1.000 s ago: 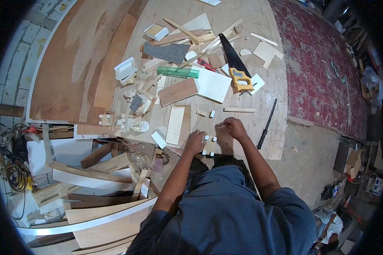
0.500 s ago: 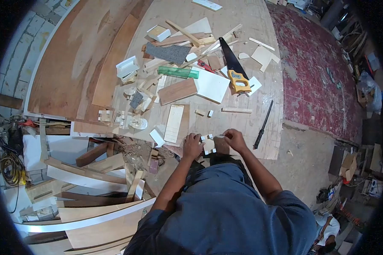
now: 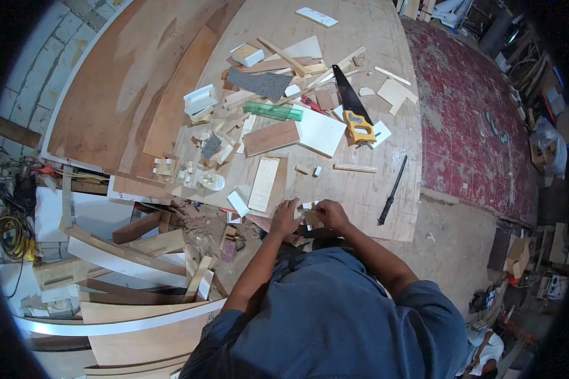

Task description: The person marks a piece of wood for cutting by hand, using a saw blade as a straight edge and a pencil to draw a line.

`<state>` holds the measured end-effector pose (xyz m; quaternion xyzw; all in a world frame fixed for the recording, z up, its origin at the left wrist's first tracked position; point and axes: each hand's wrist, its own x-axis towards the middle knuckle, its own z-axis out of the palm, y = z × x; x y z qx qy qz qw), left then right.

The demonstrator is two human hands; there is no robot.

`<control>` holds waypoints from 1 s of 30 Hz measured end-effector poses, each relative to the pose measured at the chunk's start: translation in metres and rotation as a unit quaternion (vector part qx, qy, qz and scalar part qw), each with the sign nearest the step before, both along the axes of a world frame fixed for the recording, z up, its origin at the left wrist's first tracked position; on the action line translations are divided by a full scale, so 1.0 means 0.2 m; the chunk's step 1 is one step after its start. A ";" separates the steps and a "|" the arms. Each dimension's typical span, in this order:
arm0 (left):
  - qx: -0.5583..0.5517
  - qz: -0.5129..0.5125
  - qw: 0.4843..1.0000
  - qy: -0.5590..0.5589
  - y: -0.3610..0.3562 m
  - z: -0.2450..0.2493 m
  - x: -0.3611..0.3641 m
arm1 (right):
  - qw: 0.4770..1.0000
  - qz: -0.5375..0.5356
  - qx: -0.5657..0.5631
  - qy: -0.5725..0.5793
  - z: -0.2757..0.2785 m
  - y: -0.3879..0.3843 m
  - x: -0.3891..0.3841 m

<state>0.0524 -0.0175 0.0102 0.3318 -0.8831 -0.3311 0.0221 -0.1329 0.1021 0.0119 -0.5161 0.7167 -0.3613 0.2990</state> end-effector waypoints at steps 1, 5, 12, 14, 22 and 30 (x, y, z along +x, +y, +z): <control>-0.012 -0.002 1.000 -0.005 0.01 0.01 -0.01 | 1.000 -0.001 0.001 -0.001 0.00 -0.01 0.01; -0.045 0.001 0.999 -0.029 0.03 0.00 -0.04 | 1.000 -0.001 -0.020 0.018 -0.06 -0.01 0.03; -0.048 0.011 0.998 -0.044 0.03 -0.02 -0.06 | 0.998 -0.020 -0.060 0.003 -0.07 -0.03 0.03; -0.058 0.009 0.998 -0.032 0.02 -0.06 -0.05 | 0.999 -0.008 -0.041 0.003 -0.05 -0.04 0.03; -0.053 0.018 0.998 -0.034 0.02 -0.08 -0.05 | 0.998 -0.043 -0.018 0.033 -0.02 0.00 -0.01; -0.066 0.020 0.997 -0.037 0.02 -0.07 -0.05 | 0.998 0.024 0.000 0.057 -0.01 -0.04 0.04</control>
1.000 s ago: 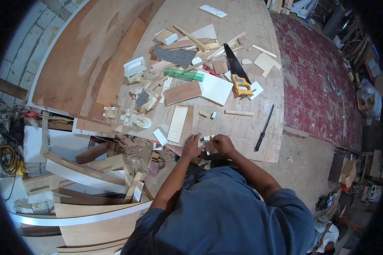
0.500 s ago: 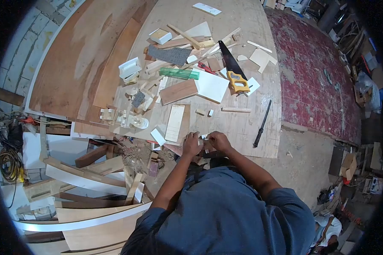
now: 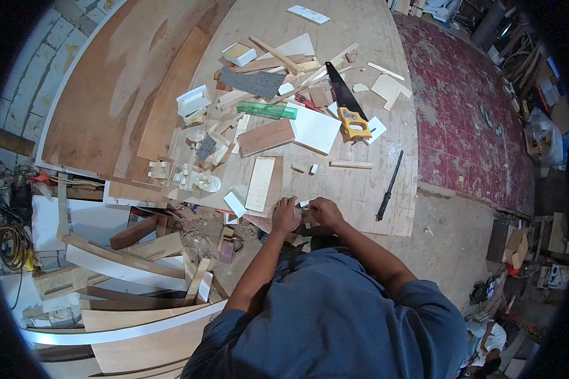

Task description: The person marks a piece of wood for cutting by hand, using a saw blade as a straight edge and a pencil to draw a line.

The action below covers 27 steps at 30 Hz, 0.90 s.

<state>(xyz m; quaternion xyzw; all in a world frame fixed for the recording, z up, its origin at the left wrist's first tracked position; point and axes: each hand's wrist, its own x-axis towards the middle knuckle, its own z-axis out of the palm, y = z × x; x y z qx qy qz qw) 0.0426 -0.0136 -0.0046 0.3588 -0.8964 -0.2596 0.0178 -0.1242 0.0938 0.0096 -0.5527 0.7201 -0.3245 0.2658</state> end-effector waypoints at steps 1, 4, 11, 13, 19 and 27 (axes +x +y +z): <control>-0.001 0.000 1.000 0.001 0.00 -0.01 0.00 | 1.000 0.000 0.000 0.000 -0.01 0.00 0.00; 0.003 0.003 1.000 0.004 0.00 0.00 0.00 | 1.000 -0.021 -0.019 -0.001 0.01 0.01 0.01; 0.005 0.011 1.000 0.016 0.01 -0.01 0.01 | 0.999 -0.043 0.001 -0.013 0.13 0.05 0.03; 0.003 0.008 1.000 0.012 0.01 -0.02 0.01 | 0.999 -0.036 0.012 -0.038 0.12 0.04 0.04; 0.005 0.008 1.000 0.005 0.01 0.01 0.00 | 0.997 -0.068 -0.027 -0.009 0.01 0.02 0.04; 0.009 0.008 1.000 0.006 0.00 0.00 0.01 | 0.997 -0.067 -0.006 0.023 0.04 0.05 0.01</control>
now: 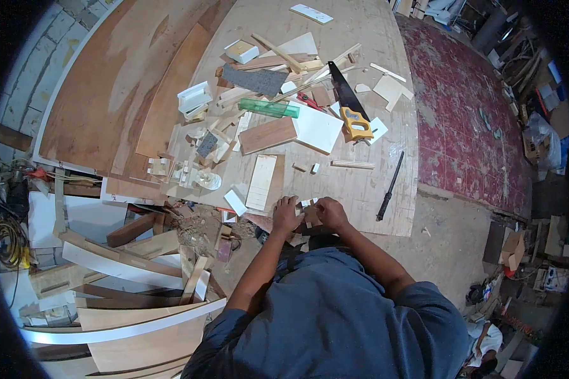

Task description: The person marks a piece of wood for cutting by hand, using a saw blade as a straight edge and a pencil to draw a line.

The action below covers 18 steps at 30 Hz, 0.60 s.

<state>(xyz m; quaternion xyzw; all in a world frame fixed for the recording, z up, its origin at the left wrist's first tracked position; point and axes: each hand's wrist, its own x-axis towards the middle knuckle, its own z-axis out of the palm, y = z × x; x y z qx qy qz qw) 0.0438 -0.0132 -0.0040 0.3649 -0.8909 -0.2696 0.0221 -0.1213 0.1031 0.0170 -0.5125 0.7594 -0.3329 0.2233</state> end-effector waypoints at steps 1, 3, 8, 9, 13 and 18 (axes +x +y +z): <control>0.002 -0.002 1.000 -0.002 0.00 -0.01 0.00 | 1.000 0.000 0.000 0.000 0.00 0.00 0.01; 0.003 -0.004 1.000 -0.003 -0.01 -0.02 0.00 | 0.999 0.022 -0.018 -0.018 0.02 -0.02 0.02; -0.010 0.002 1.000 0.011 0.00 -0.03 0.01 | 0.999 0.043 0.003 -0.010 0.08 -0.02 0.02; -0.009 0.006 1.000 0.013 0.00 -0.03 0.01 | 0.999 0.049 0.006 -0.003 0.07 -0.02 0.02; 0.001 0.015 1.000 0.003 0.00 -0.02 0.01 | 0.998 0.059 0.025 -0.016 0.07 -0.01 0.00; 0.004 0.018 1.000 0.024 -0.01 -0.02 0.02 | 0.998 0.065 0.004 0.020 0.08 0.03 -0.04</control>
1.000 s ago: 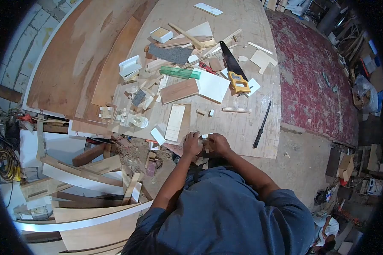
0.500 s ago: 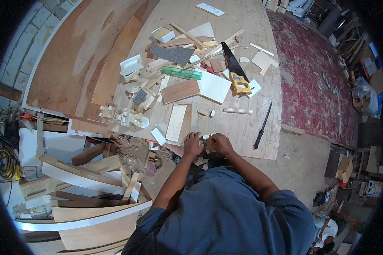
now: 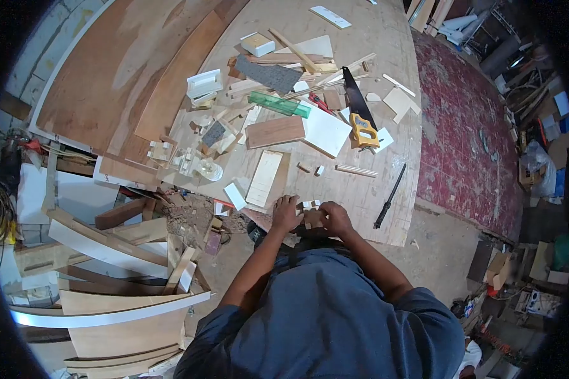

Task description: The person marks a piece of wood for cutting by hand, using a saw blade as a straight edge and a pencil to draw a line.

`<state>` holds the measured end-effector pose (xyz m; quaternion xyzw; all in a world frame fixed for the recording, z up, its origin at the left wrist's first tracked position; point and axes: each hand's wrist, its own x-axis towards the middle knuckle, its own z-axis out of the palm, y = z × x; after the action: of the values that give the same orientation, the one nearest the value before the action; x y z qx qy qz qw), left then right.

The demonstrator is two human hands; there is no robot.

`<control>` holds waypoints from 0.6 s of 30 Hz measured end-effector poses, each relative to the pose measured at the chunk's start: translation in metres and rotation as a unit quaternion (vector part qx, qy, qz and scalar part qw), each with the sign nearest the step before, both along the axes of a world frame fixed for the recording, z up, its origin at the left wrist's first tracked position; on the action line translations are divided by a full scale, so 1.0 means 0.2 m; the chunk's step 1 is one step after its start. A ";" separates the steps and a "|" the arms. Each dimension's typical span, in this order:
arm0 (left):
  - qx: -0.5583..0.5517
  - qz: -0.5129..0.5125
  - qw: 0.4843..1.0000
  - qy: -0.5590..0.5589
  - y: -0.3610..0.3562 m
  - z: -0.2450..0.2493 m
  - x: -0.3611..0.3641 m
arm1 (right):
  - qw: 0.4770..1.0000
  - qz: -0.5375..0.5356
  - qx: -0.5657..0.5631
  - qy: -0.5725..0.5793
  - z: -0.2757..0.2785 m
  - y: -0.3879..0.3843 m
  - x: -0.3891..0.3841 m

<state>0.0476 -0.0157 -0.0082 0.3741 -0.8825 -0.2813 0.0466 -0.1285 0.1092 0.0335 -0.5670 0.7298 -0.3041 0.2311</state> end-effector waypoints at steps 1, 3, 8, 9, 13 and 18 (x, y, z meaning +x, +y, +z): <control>0.006 0.000 1.000 0.000 0.00 0.00 0.00 | 1.000 0.003 0.002 0.002 0.01 0.01 0.00; 0.013 0.000 1.000 0.002 -0.01 0.01 0.01 | 0.994 -0.082 0.027 -0.068 0.02 0.04 0.00; 0.030 -0.011 0.999 0.017 -0.04 0.00 0.01 | 0.982 -0.145 0.040 -0.111 -0.06 0.15 -0.05; 0.030 -0.017 0.999 0.019 -0.05 0.00 0.01 | 0.979 -0.171 0.026 -0.112 -0.15 0.19 -0.06; 0.055 -0.048 0.997 0.018 -0.09 -0.02 0.02 | 0.939 -0.294 0.046 -0.175 -0.24 0.33 -0.05; 0.086 -0.130 0.988 0.001 -0.19 -0.11 0.05 | 0.781 -0.507 0.051 -0.360 -0.27 0.50 0.08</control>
<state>0.0580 -0.0545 -0.0311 0.2589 -0.8960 -0.3600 -0.0219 -0.1124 0.2090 -0.0214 0.0486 0.7903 -0.5215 0.3179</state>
